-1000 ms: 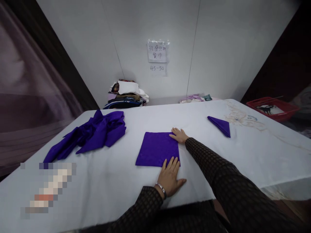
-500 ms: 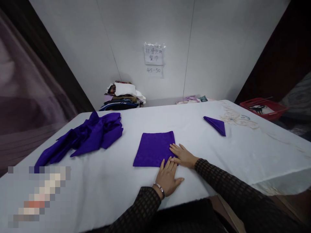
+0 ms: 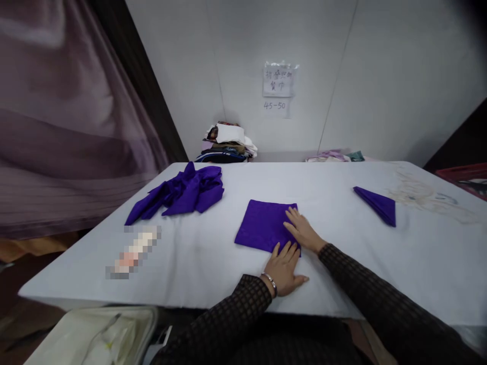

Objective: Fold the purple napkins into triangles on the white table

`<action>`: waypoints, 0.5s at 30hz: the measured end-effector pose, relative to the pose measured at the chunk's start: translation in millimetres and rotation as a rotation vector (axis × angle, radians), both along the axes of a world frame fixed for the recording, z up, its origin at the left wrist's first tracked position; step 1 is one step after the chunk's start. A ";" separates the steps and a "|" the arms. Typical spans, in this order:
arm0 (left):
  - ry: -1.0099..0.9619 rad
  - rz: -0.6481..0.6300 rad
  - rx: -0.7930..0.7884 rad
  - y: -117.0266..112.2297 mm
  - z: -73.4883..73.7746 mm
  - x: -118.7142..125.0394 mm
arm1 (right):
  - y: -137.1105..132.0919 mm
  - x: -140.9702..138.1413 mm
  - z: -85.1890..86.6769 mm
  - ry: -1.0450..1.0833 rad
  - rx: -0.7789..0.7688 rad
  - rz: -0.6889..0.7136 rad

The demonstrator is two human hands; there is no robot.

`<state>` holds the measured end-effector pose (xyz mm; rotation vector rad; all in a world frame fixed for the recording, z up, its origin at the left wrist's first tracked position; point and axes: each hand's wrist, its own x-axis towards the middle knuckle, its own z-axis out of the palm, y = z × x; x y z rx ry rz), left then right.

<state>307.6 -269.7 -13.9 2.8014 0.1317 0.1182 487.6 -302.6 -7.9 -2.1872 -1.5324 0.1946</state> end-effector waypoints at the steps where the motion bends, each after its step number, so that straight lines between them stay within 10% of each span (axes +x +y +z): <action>1: -0.001 0.002 -0.007 -0.6 0.6 0.1 | -6.0 -14.5 -0.3 0.060 0.028 0.065; 6: -0.048 -0.018 -0.019 -1.8 1.3 1.9 | -29.9 -61.3 -4.0 0.101 -0.030 0.250; 15: 0.014 0.081 0.026 43.7 -0.4 -39.4 | -30.5 -53.5 -11.9 -0.115 -0.142 0.224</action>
